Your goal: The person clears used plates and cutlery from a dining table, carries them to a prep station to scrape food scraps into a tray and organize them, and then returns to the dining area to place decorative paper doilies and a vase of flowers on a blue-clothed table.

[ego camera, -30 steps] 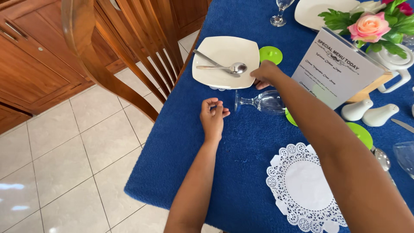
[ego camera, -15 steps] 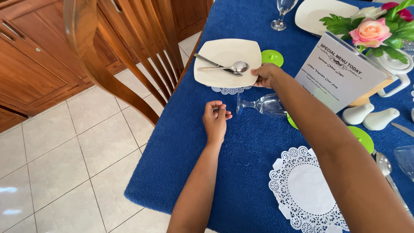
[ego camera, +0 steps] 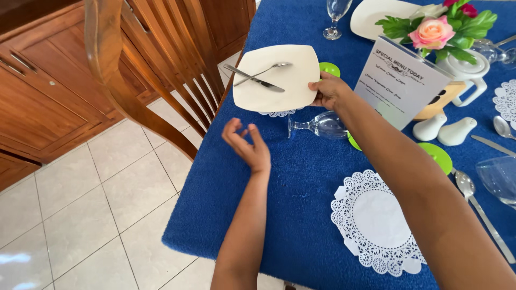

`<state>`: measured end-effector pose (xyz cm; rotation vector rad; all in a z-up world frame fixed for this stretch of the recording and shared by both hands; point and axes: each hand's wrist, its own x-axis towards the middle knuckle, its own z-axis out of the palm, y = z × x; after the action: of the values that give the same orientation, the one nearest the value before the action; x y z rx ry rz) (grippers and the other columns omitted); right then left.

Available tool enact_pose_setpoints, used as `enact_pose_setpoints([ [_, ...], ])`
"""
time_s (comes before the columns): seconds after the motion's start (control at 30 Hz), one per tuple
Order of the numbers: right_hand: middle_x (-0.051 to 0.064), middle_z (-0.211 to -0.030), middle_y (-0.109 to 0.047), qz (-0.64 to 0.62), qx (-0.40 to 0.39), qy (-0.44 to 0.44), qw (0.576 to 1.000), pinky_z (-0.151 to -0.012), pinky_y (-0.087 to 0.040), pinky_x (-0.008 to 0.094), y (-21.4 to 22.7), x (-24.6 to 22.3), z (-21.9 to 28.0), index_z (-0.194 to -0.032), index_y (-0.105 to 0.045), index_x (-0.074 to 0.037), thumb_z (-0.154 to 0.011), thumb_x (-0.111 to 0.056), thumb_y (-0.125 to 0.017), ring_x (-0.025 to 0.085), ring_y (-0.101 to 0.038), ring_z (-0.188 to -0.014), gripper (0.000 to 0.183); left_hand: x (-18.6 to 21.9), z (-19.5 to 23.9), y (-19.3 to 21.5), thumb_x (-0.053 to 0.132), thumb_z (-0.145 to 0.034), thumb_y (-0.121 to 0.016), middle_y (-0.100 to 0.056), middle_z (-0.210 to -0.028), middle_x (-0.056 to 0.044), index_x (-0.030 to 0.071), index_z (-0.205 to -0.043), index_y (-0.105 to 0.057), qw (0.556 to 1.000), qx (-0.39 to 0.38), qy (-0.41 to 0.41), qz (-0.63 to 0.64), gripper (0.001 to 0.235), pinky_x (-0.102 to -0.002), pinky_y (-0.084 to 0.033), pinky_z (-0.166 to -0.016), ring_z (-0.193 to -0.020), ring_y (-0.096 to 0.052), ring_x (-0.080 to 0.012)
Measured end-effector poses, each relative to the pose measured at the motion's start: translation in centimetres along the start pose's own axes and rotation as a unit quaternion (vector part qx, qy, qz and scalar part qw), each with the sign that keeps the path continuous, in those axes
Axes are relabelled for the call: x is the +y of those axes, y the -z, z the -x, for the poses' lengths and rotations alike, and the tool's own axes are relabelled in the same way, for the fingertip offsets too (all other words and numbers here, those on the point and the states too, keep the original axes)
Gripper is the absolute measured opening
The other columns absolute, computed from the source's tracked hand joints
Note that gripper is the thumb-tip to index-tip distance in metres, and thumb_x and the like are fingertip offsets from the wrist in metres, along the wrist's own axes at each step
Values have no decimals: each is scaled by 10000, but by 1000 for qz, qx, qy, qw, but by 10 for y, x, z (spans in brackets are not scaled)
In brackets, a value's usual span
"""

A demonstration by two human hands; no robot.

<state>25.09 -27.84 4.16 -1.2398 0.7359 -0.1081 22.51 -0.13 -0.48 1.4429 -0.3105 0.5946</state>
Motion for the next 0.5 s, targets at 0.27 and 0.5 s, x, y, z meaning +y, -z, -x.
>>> enact_pose_setpoints([
  [0.27, 115, -1193, -700, -27, -47, 74, 996, -825, -648, 506, 14, -21, 114, -1442, -515, -115, -949, -68, -603, 244, -740, -986, 504, -41, -10, 10, 444, -1109, -457, -551, -1192, -81, 58, -1283, -543, 992, 94, 32, 84, 432, -341, -488, -864, -1020, -562, -183],
  [0.5, 104, -1153, -714, -56, -45, 117, 991, -763, -638, 388, 67, -4, 280, -1437, -536, -81, -953, -106, -641, 201, -729, -908, 496, -47, -8, 28, 538, -1114, -433, -559, -1151, -53, 88, -1256, -546, 985, 26, 68, 160, 485, -338, -455, -896, -1047, -542, -178],
])
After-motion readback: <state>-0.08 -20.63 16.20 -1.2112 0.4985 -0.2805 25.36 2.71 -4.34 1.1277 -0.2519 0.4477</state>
